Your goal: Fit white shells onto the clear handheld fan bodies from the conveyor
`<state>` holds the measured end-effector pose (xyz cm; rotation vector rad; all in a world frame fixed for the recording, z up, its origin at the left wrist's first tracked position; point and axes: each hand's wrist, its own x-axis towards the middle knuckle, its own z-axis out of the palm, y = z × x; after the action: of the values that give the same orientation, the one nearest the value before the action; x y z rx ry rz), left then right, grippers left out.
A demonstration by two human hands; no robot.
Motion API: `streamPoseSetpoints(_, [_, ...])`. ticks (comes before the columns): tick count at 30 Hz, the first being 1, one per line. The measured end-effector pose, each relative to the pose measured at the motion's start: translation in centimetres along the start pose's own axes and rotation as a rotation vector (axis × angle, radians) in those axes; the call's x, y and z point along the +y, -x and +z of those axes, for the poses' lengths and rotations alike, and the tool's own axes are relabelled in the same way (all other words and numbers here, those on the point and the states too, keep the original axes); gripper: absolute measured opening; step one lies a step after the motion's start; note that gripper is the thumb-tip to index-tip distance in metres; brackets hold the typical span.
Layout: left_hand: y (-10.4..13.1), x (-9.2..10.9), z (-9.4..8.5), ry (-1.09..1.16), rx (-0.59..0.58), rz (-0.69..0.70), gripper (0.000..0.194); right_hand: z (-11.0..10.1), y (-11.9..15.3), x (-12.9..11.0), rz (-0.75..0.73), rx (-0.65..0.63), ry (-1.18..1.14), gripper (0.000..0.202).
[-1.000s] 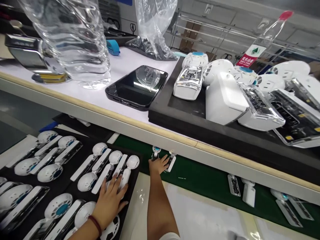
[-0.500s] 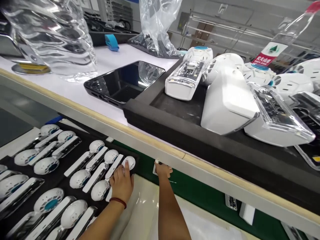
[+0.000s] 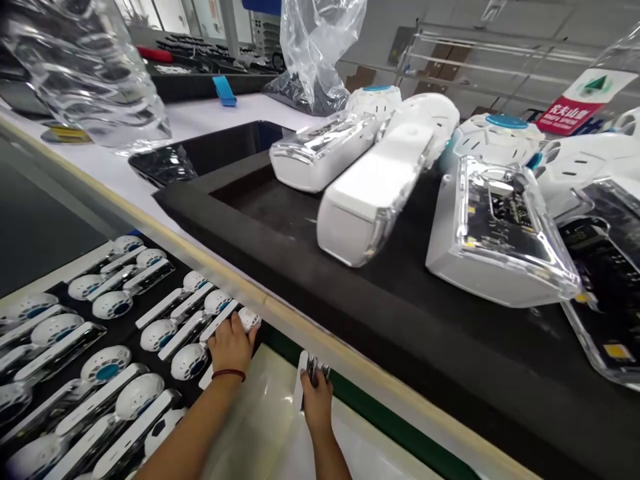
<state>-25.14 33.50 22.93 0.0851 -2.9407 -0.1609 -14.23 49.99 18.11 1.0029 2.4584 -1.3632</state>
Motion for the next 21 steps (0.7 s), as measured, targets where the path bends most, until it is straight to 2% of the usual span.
streamPoseSetpoints(5, [-0.9,-0.2,-0.2,0.086,-0.046,0.017,0.064,-1.1,2.4,1.3,0.057,-0.054,-0.148,0.055])
streamPoseSetpoints(9, [-1.0,0.2,-1.5,0.257,-0.093,0.005,0.062,-1.6,5.1,0.4,0.079,-0.052,-0.214,0.057])
streamPoseSetpoints(12, [1.7,1.2,-4.0,0.473,-0.204,0.079,0.059,-2.2,7.8,-1.4,0.035,0.0,-0.212,0.051])
streamPoseSetpoints(15, [6.0,2.0,-7.9,0.755,-0.467,0.225,0.052,-3.0,10.4,-3.7,-0.151,0.057,-0.187,0.043])
streamPoseSetpoints(16, [7.3,2.0,-9.3,0.911,-0.593,0.197,0.054,-3.4,11.2,-4.4,-0.24,0.056,-0.177,0.037])
streamPoseSetpoints(18, [8.7,1.4,-11.9,1.328,-0.843,-0.042,0.058,-4.1,12.6,-5.4,-0.393,0.053,-0.146,0.031])
streamPoseSetpoints(20, [8.9,0.0,-14.3,1.658,-0.977,-0.323,0.06,-4.5,13.9,-6.1,-0.462,0.088,-0.132,0.031])
streamPoseSetpoints(21, [8.6,-0.9,-15.3,1.742,-1.017,-0.424,0.057,-4.7,14.6,-6.2,-0.459,0.111,-0.155,0.031])
